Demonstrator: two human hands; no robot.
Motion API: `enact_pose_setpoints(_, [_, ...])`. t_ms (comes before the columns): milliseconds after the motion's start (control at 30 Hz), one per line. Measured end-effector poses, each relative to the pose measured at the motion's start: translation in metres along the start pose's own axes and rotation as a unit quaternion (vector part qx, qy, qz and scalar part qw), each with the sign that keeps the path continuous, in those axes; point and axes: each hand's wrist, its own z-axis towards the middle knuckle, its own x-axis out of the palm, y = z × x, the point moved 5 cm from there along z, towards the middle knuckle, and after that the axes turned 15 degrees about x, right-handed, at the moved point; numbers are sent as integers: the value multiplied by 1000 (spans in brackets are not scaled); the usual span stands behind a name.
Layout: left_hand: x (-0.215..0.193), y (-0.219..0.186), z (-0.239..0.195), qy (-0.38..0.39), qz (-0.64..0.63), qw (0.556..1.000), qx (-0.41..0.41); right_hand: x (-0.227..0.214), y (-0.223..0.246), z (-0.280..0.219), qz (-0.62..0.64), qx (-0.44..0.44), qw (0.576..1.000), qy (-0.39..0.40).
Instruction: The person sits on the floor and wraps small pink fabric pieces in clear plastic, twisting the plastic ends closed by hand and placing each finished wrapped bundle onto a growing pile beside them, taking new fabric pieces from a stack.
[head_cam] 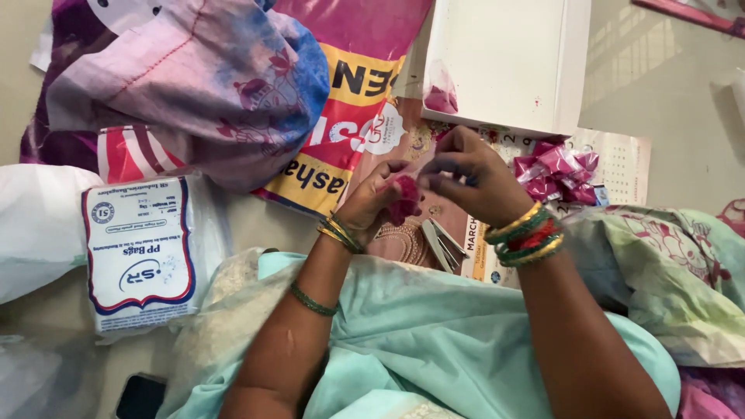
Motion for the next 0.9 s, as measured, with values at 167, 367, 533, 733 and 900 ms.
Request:
enact_pose_setpoints(167, [-6,9,8,-22,48,997,51,-4,14,-3,-94,-48,994,-35])
enact_pose_setpoints(367, [-18,18,9,-55,182,981,49,-12,20,-9,-202,-71,967,-141])
enact_pose_setpoints(533, [-17,33,8,-30,216,970,103,-18,12,-10,-228,-38,957,-175])
enact_pose_setpoints(733, [2,12,-1,-60,317,920,223,-22,20,-9,-161,-5,970,-181])
enact_pose_setpoints(900, [39,-23,-8,-92,524,813,234,-20,17,-9,-65,3,983,-170])
